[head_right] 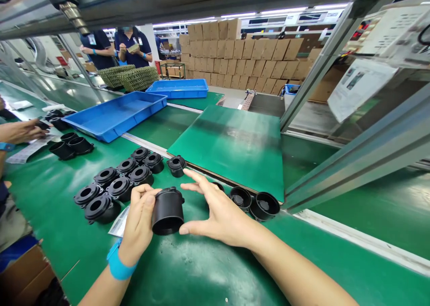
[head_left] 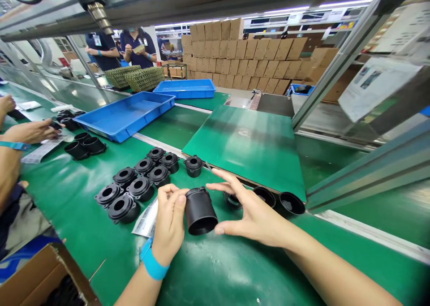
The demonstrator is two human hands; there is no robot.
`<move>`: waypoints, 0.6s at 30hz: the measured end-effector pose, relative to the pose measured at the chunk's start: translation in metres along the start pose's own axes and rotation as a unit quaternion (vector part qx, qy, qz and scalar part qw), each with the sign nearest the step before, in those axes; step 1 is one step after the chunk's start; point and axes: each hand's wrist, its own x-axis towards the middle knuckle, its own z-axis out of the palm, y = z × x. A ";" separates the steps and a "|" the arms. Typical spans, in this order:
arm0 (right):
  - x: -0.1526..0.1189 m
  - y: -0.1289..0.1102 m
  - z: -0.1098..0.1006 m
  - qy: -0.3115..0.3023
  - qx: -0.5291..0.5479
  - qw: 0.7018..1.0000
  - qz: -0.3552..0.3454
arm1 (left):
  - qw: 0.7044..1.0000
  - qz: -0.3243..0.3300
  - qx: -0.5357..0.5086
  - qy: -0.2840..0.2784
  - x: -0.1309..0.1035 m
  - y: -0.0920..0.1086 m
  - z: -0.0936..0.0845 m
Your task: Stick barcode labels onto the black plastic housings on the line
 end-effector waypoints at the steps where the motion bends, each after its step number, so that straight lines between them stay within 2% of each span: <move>1: 0.000 -0.001 -0.001 -0.011 0.020 1.000 0.007 | 0.999 -0.020 -0.035 -0.008 -0.001 0.002 0.000; 3: 0.000 -0.003 -0.002 -0.024 0.045 0.999 0.012 | 0.994 -0.056 -0.095 -0.017 -0.001 0.005 -0.002; 11: -0.002 -0.010 0.008 -0.024 0.109 0.994 0.016 | 0.965 -0.161 -0.208 -0.009 -0.006 0.016 -0.001; 15: -0.003 -0.009 0.011 -0.026 0.121 0.992 0.023 | 0.963 -0.162 -0.215 -0.016 -0.006 0.020 -0.001; 18: -0.002 -0.006 0.009 -0.061 0.148 0.987 0.014 | 0.967 -0.146 -0.201 -0.060 -0.002 0.021 -0.004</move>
